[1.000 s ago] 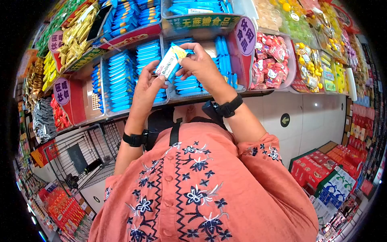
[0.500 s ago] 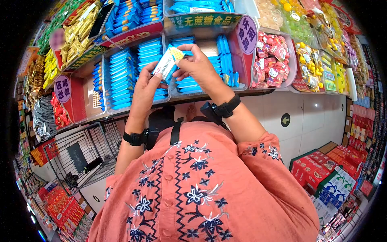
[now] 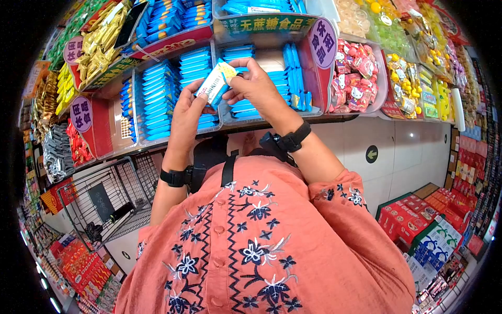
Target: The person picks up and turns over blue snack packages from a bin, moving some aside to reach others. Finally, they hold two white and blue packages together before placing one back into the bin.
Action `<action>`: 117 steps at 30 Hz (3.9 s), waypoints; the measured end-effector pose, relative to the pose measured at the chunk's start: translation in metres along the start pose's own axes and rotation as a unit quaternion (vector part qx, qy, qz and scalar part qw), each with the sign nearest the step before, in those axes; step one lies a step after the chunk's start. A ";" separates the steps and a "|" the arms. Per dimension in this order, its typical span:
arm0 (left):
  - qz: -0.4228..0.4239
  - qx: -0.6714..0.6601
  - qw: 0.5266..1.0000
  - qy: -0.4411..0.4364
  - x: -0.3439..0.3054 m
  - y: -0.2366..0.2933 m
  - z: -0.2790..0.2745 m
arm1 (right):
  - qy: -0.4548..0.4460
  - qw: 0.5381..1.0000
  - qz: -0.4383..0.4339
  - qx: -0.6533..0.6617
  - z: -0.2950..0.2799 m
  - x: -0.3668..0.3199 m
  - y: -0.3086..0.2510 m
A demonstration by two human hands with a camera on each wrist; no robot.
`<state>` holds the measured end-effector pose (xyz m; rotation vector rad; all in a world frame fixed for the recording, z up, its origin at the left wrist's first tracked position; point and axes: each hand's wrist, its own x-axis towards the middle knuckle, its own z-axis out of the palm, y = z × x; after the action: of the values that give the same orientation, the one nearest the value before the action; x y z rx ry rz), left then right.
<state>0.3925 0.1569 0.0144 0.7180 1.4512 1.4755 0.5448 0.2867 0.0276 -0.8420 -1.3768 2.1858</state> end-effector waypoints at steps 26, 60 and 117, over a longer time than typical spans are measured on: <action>-0.009 0.000 0.998 0.058 0.002 0.003 -0.006 | 0.017 1.000 0.009 0.020 -0.003 0.000 0.013; -0.072 0.109 0.978 0.163 0.010 -0.027 -0.067 | 0.180 0.798 -0.043 -0.574 -0.171 -0.027 0.057; -0.128 -0.128 0.982 -0.061 0.013 0.019 -0.011 | -0.019 0.998 -0.006 -0.063 -0.038 -0.012 -0.046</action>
<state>0.3736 0.1654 0.0289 0.4383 1.1853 1.3607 0.5811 0.3229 0.0604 -0.8383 -1.5468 2.1344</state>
